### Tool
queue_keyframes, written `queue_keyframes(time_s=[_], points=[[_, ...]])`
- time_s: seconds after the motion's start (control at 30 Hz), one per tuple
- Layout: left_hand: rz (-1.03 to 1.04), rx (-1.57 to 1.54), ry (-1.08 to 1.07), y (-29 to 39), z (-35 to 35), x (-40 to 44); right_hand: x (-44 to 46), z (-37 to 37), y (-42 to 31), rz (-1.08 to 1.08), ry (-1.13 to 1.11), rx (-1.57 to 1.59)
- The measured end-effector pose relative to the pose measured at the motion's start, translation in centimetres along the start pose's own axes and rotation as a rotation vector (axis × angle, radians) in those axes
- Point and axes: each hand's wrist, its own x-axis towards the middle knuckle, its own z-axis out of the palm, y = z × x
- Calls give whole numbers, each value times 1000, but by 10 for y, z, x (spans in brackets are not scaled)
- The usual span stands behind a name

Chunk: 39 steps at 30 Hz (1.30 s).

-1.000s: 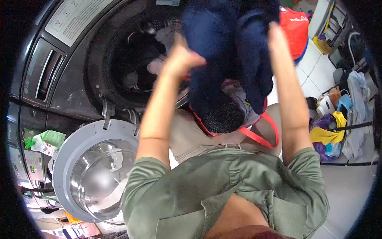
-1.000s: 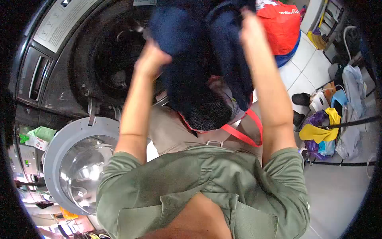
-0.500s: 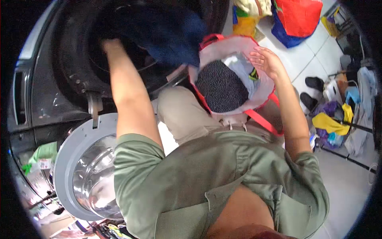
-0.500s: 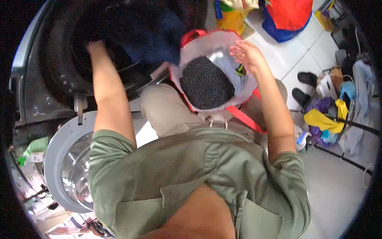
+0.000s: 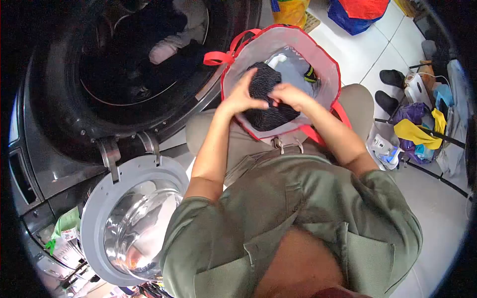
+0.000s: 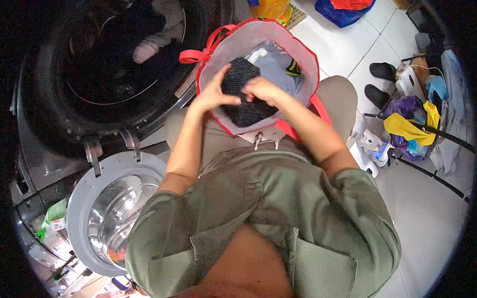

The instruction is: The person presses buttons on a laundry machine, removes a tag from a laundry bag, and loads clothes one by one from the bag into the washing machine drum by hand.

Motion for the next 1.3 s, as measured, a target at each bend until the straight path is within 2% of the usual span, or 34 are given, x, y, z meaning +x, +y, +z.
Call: queue_keyframes(time_s=[0.03, 0.07, 0.1, 0.13, 0.2, 0.23, 0.27, 0.3, 0.33, 0.37, 0.4, 0.43, 0.47, 0.5, 0.53, 0.57, 0.63, 0.67, 0.7, 0.73, 0.77, 0.83, 0.9, 0.97, 1.03, 1.1, 1.13, 1.17, 1.2, 1.23, 1.3], points=[[-3, 66, -91, 1, 8, -3, -17, 1, -45, -62, -97, 271], [16, 46, -31, -9, 18, -1, -37, 5, -89, -149, -89, 671], [33, 28, 30, -18, 24, 2, -38, -7, -112, -221, -98, 776], [-176, -115, 139, -4, 15, 10, -26, -27, -118, -241, -164, 934], [-243, -249, 304, 26, -18, 34, -9, -54, -135, -399, -145, 841], [-250, -364, 347, 38, -36, 42, -9, -59, -141, -498, -32, 636], [-385, -247, 453, 33, -54, 49, -10, -65, -143, -535, 39, 556], [-362, -1067, 345, 49, -70, 44, -11, -71, -139, -564, 112, 481], [-341, -1285, 273, 49, -78, 41, -8, -73, -130, -565, 109, 481], [-341, -1240, 285, 39, -79, 42, 0, -74, -115, -492, 151, 407], [-384, -1021, 340, 23, -72, 45, 5, -71, -96, -416, 192, 337], [-449, -808, 344, 7, -56, 43, -2, -62, -76, -109, 148, 311], [-478, -714, 335, 0, -44, 38, -31, -35, -92, 110, 197, 164], [-461, -718, 335, 4, -35, 30, 10, -40, -31, 121, 25, 345], [-442, -743, 355, 10, -37, 24, -17, -20, -48, -49, -128, 397], [-416, -766, 404, 13, -47, 21, -14, -21, -38, -52, -91, 391], [-357, -842, 530, 12, -78, 13, -36, -39, -64, -48, 153, 247], [-321, -907, 601, 8, -99, 6, -40, -59, -70, -51, 168, 353], [-297, -953, 665, 5, -116, -5, -36, -79, -69, -262, 185, 450], [-275, -995, 722, 1, -132, -14, -39, -99, -77, -81, 256, 362], [-271, -1011, 758, 2, -137, -27, -34, -105, -83, -156, 560, 40], [-269, -999, 771, 1, -140, -31, -29, -108, -85, -387, 1003, -501], [-256, -936, 720, 9, -137, -14, -60, -31, -134, -658, 862, 18], [-229, -893, 667, 21, -138, 1, -62, 14, -131, -759, 651, -428], [-167, -883, 658, 32, -153, 10, -49, 40, -111, -590, 740, -919], [-79, -931, 714, 36, -178, 7, -16, 18, -69, -406, 888, -1088], [-41, -962, 762, 34, -189, 3, 5, 0, -35, -240, 959, -953], [-29, -980, 816, 32, -196, -1, 6, -9, -25, 25, 823, -870], [-63, -976, 863, 30, -193, -6, 15, -21, -10, 154, 659, -801], [-111, -960, 890, 28, -186, -7, 67, -47, 48, -8, 442, -363], [-174, -904, 852, 31, -159, -9, 27, -6, -37, 16, 119, 882]])
